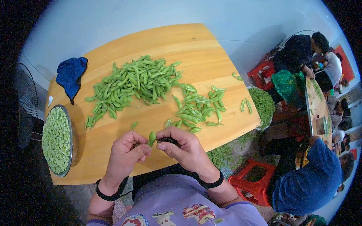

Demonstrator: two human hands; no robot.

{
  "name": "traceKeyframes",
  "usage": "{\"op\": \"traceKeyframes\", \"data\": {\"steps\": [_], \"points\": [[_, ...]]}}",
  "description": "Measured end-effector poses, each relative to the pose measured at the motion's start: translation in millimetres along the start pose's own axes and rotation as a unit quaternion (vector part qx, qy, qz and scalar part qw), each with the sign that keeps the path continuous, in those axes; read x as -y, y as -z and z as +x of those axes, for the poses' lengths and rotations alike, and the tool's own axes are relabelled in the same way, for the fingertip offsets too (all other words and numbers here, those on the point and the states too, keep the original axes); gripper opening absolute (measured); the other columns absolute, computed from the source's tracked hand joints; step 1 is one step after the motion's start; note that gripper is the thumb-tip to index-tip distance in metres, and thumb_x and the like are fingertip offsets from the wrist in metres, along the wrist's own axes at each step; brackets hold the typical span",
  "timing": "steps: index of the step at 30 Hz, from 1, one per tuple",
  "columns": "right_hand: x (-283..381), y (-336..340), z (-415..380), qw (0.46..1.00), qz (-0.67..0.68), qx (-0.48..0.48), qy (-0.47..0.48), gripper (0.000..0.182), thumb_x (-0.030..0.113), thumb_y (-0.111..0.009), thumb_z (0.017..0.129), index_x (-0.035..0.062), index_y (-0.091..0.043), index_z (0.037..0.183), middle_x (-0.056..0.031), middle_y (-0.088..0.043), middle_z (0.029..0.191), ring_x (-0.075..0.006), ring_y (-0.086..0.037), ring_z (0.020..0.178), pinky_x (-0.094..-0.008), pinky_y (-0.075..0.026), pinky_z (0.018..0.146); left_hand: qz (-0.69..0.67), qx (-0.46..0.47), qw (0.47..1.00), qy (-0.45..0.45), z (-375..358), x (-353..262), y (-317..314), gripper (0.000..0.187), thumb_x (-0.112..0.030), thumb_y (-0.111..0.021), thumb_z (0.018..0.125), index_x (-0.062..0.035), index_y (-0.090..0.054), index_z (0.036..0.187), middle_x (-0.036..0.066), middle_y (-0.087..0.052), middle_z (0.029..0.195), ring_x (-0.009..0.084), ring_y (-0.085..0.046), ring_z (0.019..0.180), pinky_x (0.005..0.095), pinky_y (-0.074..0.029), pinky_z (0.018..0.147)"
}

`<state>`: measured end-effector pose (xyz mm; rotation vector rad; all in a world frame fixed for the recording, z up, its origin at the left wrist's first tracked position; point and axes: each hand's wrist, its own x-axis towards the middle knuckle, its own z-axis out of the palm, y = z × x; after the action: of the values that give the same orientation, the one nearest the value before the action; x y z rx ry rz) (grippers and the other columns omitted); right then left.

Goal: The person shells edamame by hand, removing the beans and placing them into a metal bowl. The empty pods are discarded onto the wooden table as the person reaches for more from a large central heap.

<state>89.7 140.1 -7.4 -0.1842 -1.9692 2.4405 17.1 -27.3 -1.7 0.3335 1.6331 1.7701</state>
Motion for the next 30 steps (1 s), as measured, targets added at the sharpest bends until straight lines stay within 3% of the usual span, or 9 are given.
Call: {"op": "traceKeyframes", "data": {"steps": [9,11,18,20,21,23,24,26,30], "points": [[5.3,-2.6,-4.9,1.0,0.008,-0.024,-0.008,0.018,0.005,-0.059,0.081,-0.0015,-0.055,0.097,0.0018,-0.053,0.078,-0.0033,-0.047,0.068,-0.0175,-0.039,0.058,0.099,-0.037,0.992,-0.065,5.2,0.5,-5.9,0.008,-0.005,-0.061,0.079,-0.0018,-0.054,0.079,-0.003,-0.05,0.061,0.0023,-0.044,0.055,0.018,-0.036,0.048],[5.4,-2.9,-5.3,0.999,0.017,-0.026,-0.013,0.017,0.005,-0.059,0.081,-0.0013,-0.055,0.096,0.0021,-0.053,0.077,-0.0032,-0.046,0.068,-0.0175,-0.039,0.058,0.12,-0.041,0.985,-0.114,6.1,0.9,-5.7,0.008,-0.006,-0.061,0.079,-0.0016,-0.054,0.079,-0.002,-0.05,0.06,0.0023,-0.044,0.055,0.0183,-0.036,0.048],[2.1,-2.4,-4.1,0.998,-0.042,-0.027,0.041,0.015,0.005,-0.059,0.08,-0.0012,-0.055,0.093,0.0021,-0.052,0.074,-0.0036,-0.046,0.064,-0.0172,-0.037,0.056,0.112,-0.02,0.984,-0.138,4.1,4.2,-7.1,0.007,-0.005,-0.061,0.079,-0.0014,-0.055,0.079,-0.002,-0.052,0.062,0.0027,-0.045,0.056,0.0177,-0.036,0.048],[4.0,-2.6,-2.8,0.996,-0.06,-0.028,0.055,0.014,0.005,-0.06,0.08,-0.0011,-0.055,0.092,0.0022,-0.053,0.075,-0.0034,-0.046,0.064,-0.0169,-0.037,0.055,-0.01,-0.001,0.998,-0.057,2.9,4.8,-7.3,0.006,-0.005,-0.06,0.08,-0.0027,-0.054,0.08,0.002,-0.054,0.064,0.0047,-0.045,0.053,0.018,-0.035,0.047],[6.8,-3.4,-2.5,0.999,0.0,-0.014,0.041,0.014,0.005,-0.06,0.08,-0.0006,-0.055,0.092,0.0024,-0.053,0.075,-0.0031,-0.045,0.063,-0.0167,-0.036,0.055,-0.01,0.0,0.998,-0.057,2.5,6.0,-7.6,0.006,-0.005,-0.06,0.08,-0.0027,-0.054,0.08,0.002,-0.054,0.064,0.0047,-0.045,0.053,0.018,-0.035,0.047],[6.9,-3.3,-1.3,0.998,0.06,-0.003,0.028,0.013,0.005,-0.06,0.08,-0.0001,-0.056,0.091,0.0026,-0.053,0.075,-0.0029,-0.045,0.063,-0.0166,-0.036,0.054,-0.284,0.064,0.955,0.053,3.1,11.0,-9.5,0.009,-0.011,-0.06,0.082,-0.0044,-0.053,0.081,0.005,-0.052,0.062,0.0058,-0.042,0.049,0.0184,-0.033,0.044],[3.6,-3.3,0.3,0.995,0.092,0.004,0.025,0.013,0.005,-0.06,0.079,0.0002,-0.056,0.091,0.0026,-0.053,0.075,-0.0026,-0.044,0.062,-0.0165,-0.035,0.053,-0.283,0.067,0.955,0.054,3.4,14.8,-10.6,0.009,-0.011,-0.06,0.082,-0.0044,-0.053,0.081,0.005,-0.052,0.062,0.0058,-0.042,0.049,0.0184,-0.033,0.044],[1.4,-3.4,3.4,0.992,0.125,0.011,0.023,0.013,0.005,-0.06,0.079,0.0005,-0.056,0.091,0.0025,-0.053,0.075,-0.0023,-0.044,0.062,-0.0164,-0.035,0.053,-0.426,0.149,0.89,0.072,3.3,21.9,-12.0,0.015,-0.018,-0.058,0.083,-0.0052,-0.052,0.082,0.006,-0.05,0.062,0.0052,-0.038,0.047,0.0171,-0.029,0.041],[1.5,1.5,9.9,0.977,0.201,0.072,0.014,0.012,0.004,-0.06,0.078,-0.0002,-0.057,0.089,0.0012,-0.054,0.076,-0.0032,-0.045,0.062,-0.0168,-0.036,0.053,-0.481,0.175,0.852,0.105,1.3,23.6,-15.6,0.018,-0.022,-0.057,0.084,-0.0054,-0.051,0.084,0.005,-0.049,0.062,0.0039,-0.036,0.046,0.0149,-0.027,0.039]]}}
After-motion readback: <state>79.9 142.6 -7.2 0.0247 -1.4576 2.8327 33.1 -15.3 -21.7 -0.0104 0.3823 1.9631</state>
